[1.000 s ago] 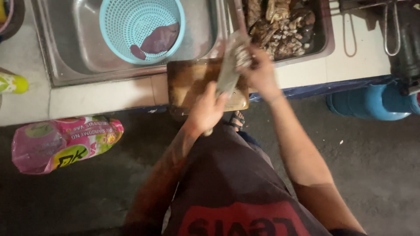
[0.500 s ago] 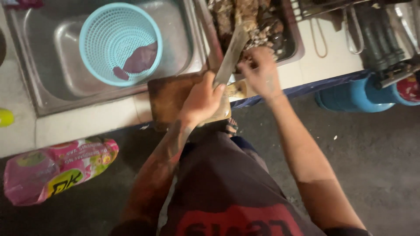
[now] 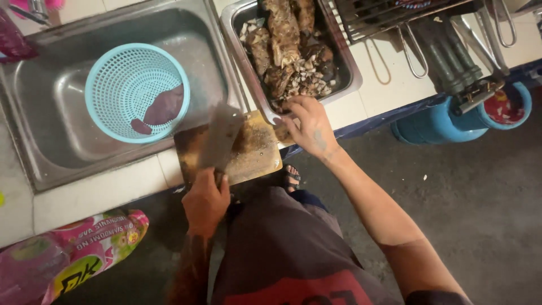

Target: The person chops cooked meat on a wooden cutting board using a cleaver and places the pieces into a metal tray. They then use tongs to flip and arrange pieces of meat on a small charcoal grill before returning to chop more meat.

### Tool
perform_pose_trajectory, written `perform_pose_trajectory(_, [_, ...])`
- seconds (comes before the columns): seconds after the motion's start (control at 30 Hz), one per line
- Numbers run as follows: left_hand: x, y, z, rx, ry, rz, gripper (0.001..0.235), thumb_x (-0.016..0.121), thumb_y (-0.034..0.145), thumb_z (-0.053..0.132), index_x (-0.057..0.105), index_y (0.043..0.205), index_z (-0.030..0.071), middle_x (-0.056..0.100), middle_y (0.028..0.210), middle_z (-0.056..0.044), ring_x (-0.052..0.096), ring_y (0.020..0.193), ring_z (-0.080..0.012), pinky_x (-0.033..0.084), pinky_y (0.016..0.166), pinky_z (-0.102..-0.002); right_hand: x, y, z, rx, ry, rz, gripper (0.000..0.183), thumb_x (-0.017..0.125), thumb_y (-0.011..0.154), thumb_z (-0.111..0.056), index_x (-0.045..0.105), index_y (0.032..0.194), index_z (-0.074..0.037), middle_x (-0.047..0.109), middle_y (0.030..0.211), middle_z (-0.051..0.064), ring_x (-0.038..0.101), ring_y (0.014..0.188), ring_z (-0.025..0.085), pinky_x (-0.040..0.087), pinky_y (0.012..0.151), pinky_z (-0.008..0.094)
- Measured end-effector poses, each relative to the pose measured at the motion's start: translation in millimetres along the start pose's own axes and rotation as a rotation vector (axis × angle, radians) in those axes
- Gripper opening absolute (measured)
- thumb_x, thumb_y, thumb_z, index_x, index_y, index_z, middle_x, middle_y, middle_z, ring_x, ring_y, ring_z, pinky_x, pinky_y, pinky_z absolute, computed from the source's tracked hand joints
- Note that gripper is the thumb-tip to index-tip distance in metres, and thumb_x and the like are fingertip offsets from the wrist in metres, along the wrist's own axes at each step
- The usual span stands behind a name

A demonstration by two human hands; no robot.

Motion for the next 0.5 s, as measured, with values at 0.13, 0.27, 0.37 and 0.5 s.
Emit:
perform_pose_trajectory(0.13, [38.1, -7.2, -13.7, 0.025, 0.211, 0.089, 0.041, 0.073, 0.086, 0.043, 0.065, 0.116, 0.017, 0.063, 0.089, 0.000, 0.070, 0.068, -0.0197, 0.059, 0.056, -0.034, -22.1, 6.1, -10.0, -0.010, 0.017, -0.016, 0.028, 0.080, 0.090, -0.018, 0.072, 0.114, -0.005, 0.068, 0.111, 0.017, 0.068, 0.103, 0.040, 0.054, 0.088, 0.047])
perform_pose_trajectory(0.27, [38.5, -5.4, -1.9, 0.016, 0.289, 0.083, 0.040, 0.072, 0.088, 0.046, 0.064, 0.114, 0.017, 0.060, 0.085, 0.002, 0.068, 0.061, -0.0153, 0.059, 0.053, -0.029, -35.4, 4.9, -5.1, -0.119, 0.004, -0.038, 0.029, 0.082, 0.085, -0.019, 0.071, 0.109, -0.006, 0.069, 0.113, 0.015, 0.068, 0.103, 0.036, 0.053, 0.088, 0.045])
perform_pose_trajectory(0.37, [24.3, -1.2, 11.2, -0.064, 0.250, 0.086, 0.041, 0.071, 0.089, 0.050, 0.065, 0.112, 0.016, 0.058, 0.086, 0.000, 0.068, 0.066, -0.0187, 0.058, 0.055, -0.033, -48.4, 8.2, 0.7, -0.163, 0.026, -0.038, 0.023, 0.082, 0.085, -0.020, 0.071, 0.100, -0.007, 0.070, 0.110, 0.012, 0.068, 0.101, 0.034, 0.052, 0.087, 0.044])
perform_pose_trajectory(0.5, [-16.0, 20.9, 55.4, -0.083, 0.266, 0.279, 0.031, 0.063, 0.098, 0.052, 0.068, 0.104, 0.021, 0.058, 0.093, 0.002, 0.067, 0.084, -0.0177, 0.056, 0.070, -0.029, -56.4, 8.5, 15.3, -0.138, 0.107, 0.059, 0.014, 0.075, 0.089, -0.018, 0.067, 0.083, -0.009, 0.071, 0.109, 0.009, 0.068, 0.099, 0.032, 0.052, 0.086, 0.042])
Point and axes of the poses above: each hand's wrist, its own y-axis towards the middle knuckle, its own x-axis out of the palm, z = x × y, the point moved 8 cm from there along y, towards the middle knuckle
